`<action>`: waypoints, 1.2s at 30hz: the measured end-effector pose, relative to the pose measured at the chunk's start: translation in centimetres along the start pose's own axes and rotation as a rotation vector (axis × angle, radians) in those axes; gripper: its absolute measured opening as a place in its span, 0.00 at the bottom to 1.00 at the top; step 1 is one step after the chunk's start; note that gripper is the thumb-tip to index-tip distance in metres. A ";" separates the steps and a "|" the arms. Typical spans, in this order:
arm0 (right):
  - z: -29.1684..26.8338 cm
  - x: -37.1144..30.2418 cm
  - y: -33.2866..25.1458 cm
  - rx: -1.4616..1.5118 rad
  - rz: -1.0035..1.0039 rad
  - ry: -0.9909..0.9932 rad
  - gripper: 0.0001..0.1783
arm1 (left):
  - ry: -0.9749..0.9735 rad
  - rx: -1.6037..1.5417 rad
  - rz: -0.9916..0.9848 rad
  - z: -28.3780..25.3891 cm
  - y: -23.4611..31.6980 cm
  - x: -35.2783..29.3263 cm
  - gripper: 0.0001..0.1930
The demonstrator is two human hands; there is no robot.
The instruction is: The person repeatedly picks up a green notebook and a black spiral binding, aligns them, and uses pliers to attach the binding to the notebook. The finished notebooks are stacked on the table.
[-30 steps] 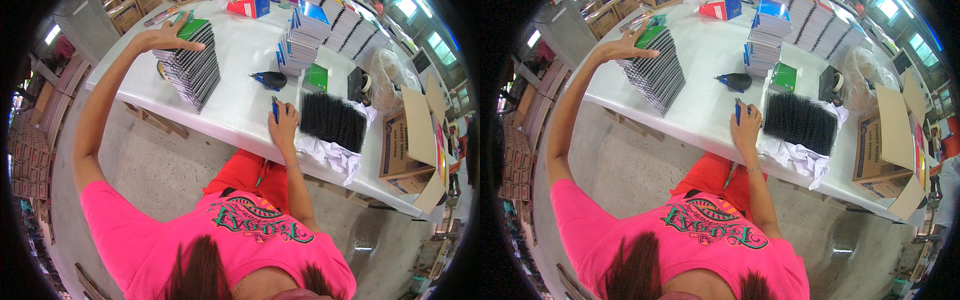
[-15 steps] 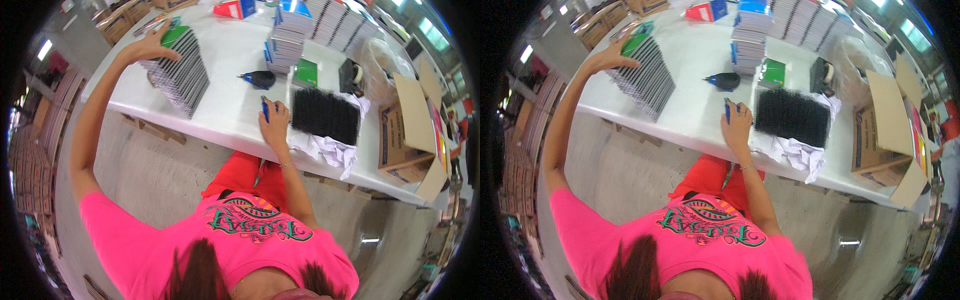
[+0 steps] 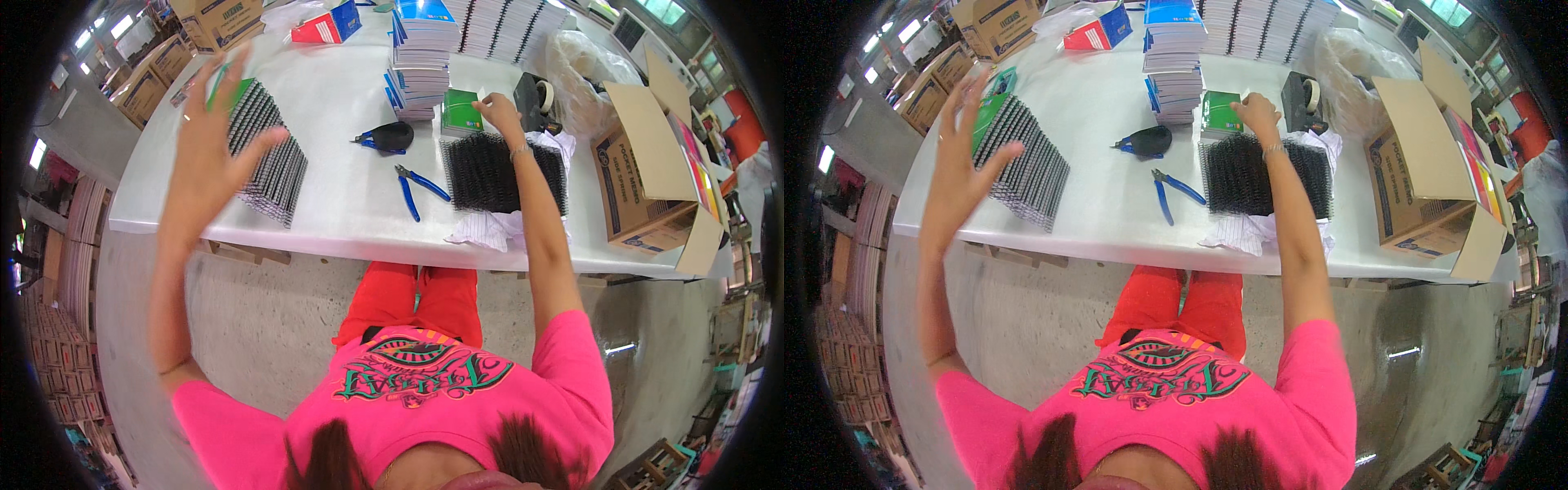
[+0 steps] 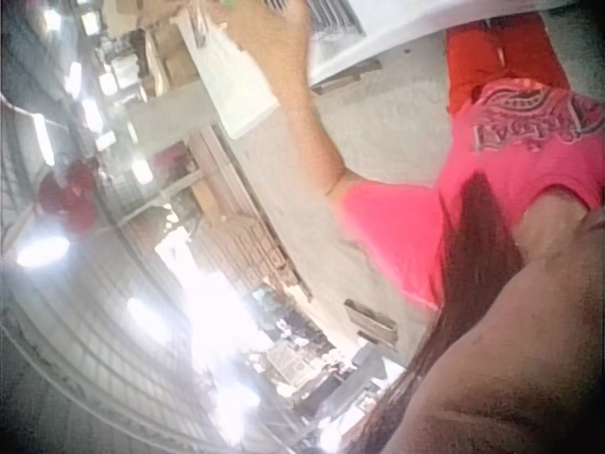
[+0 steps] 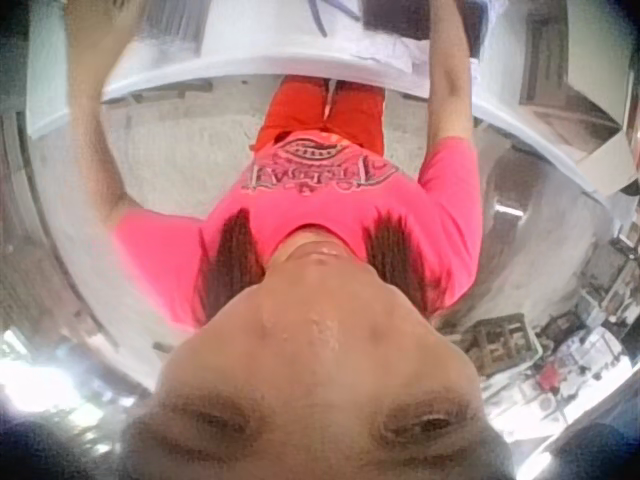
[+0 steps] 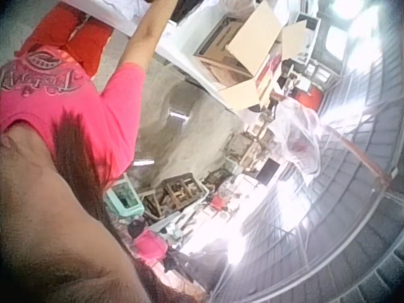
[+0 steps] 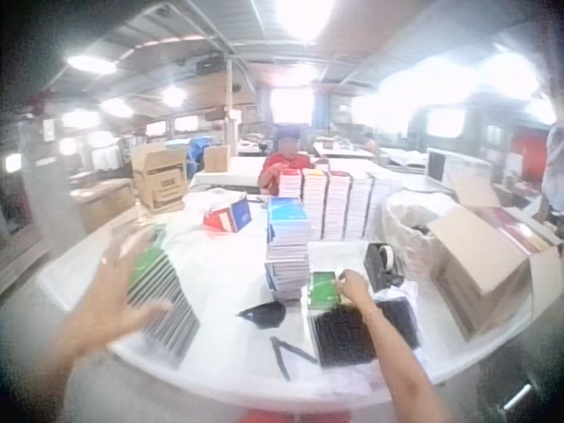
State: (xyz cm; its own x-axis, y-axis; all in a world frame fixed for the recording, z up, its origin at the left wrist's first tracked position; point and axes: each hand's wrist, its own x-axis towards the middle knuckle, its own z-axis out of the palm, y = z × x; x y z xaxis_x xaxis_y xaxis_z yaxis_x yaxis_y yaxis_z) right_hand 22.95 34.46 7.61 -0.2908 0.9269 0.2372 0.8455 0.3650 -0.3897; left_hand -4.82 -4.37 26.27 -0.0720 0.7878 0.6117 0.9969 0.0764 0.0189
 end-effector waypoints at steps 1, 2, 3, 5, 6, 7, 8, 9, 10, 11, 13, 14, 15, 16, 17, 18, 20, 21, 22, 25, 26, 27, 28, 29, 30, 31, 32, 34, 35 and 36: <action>1.3 2.5 2.1 0.014 0.061 -0.104 0.21 | 0.001 -0.058 0.050 0.0 1.8 -0.4 0.46; 2.5 3.8 3.3 0.030 0.111 -0.221 0.24 | -0.041 -0.146 0.028 0.3 3.3 -1.4 0.46; 3.5 3.9 3.2 0.123 0.115 -0.273 0.23 | -0.089 -0.223 -0.006 0.7 4.3 -2.6 0.47; 4.7 3.8 2.9 0.322 0.127 -0.370 0.25 | -0.206 -0.337 -0.035 0.9 5.6 -4.5 0.47; 4.9 4.3 3.5 0.293 0.147 -0.319 0.24 | -0.257 -0.409 -0.042 1.6 5.8 -5.1 0.47; 4.6 4.9 4.3 0.268 0.171 -0.262 0.25 | -0.257 -0.487 -0.067 2.2 6.1 -5.3 0.46; 4.4 5.3 5.3 0.241 0.199 -0.202 0.27 | -0.259 -0.568 -0.087 3.1 6.3 -5.4 0.46; 4.3 4.8 5.4 0.158 0.255 -0.028 0.23 | -0.269 -0.648 -0.115 4.5 6.5 -5.5 0.45; 3.8 4.1 4.6 0.245 0.234 0.104 0.22 | -0.273 -0.695 -0.154 5.5 6.4 -5.7 0.44; 3.0 3.1 4.3 0.329 0.217 0.242 0.22 | -0.278 -0.746 -0.187 6.8 6.3 -5.7 0.42; 0.4 -0.1 2.4 0.510 0.137 0.473 0.17 | -0.252 -0.881 -0.260 9.2 6.6 -5.6 0.39; -1.0 -2.2 1.2 0.730 0.083 0.440 0.14 | -0.224 -0.965 -0.294 10.3 7.0 -5.3 0.37; -2.2 -4.5 0.0 0.945 0.030 0.406 0.11 | -0.199 -1.051 -0.326 11.3 7.5 -5.0 0.35; -3.1 -7.1 -2.0 1.086 -0.021 0.375 0.08 | -0.143 -1.092 -0.334 12.5 8.0 -4.5 0.33; -4.0 -10.4 -4.4 1.146 -0.060 0.318 0.08 | -0.086 -1.131 -0.345 13.6 8.4 -4.0 0.32; -4.9 -13.8 -6.6 1.267 -0.059 0.205 0.08 | -0.029 -1.171 -0.355 14.5 8.9 -3.5 0.31; -5.9 -18.9 -9.1 1.333 -0.096 0.084 0.11 | -0.035 -1.274 -0.359 14.7 10.5 -2.9 0.25; -5.7 -20.5 -9.8 1.444 -0.127 0.021 0.11 | -0.070 -1.371 -0.348 14.8 11.0 -2.8 0.23; -5.5 -22.0 -10.3 1.491 -0.116 -0.039 0.11 | -0.110 -1.468 -0.338 15.1 11.4 -2.7 0.21; -3.9 -23.1 -7.8 1.148 -0.065 0.004 0.07 | -0.161 -1.355 -0.348 15.1 11.5 -4.1 0.11; -4.1 -22.7 -5.9 1.021 -0.037 0.074 0.06 | -0.174 -1.308 -0.347 14.9 11.2 -4.6 0.10; -4.6 -22.0 -3.6 0.899 -0.070 0.274 0.05 | -0.175 -1.160 -0.312 14.7 10.5 -5.0 0.10; -5.2 -21.4 -1.1 0.672 -0.050 0.465 0.06 | -0.174 -1.009 -0.280 14.4 9.6 -5.4 0.09; -5.8 -20.9 2.1 0.476 0.021 0.542 0.10 | -0.171 -0.867 -0.244 14.3 8.9 -5.7 0.09; -5.8 -20.6 5.7 0.137 0.091 0.606 0.14 | -0.175 -0.688 -0.190 14.1 8.4 -6.1 0.09; -6.1 -21.3 6.4 -0.113 0.181 0.646 0.16 | -0.179 -0.503 -0.143 14.0 7.9 -6.8 0.09; -6.1 -21.3 7.9 -0.106 0.164 0.599 0.16 | -0.180 -0.322 -0.091 14.1 7.6 -7.2 0.09; -5.3 -21.1 9.9 -0.088 0.123 0.498 0.15 | -0.233 -0.175 -0.089 14.9 7.0 -8.6 0.09; -5.3 -20.9 10.2 0.056 0.204 0.391 0.14 | -0.244 -0.123 -0.080 15.7 6.7 -9.4 0.09; -5.3 -20.9 10.1 0.064 0.207 0.389 0.14 | -0.257 -0.074 -0.070 16.3 6.7 -10.1 0.09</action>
State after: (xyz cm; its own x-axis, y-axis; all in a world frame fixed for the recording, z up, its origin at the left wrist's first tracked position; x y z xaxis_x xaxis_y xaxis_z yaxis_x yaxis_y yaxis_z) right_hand 39.95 18.32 3.43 0.0819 0.8839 0.4605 0.8353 0.1912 -0.5155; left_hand 2.02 -1.89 7.35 -0.1375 0.9122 0.3859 0.9881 0.0992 0.1176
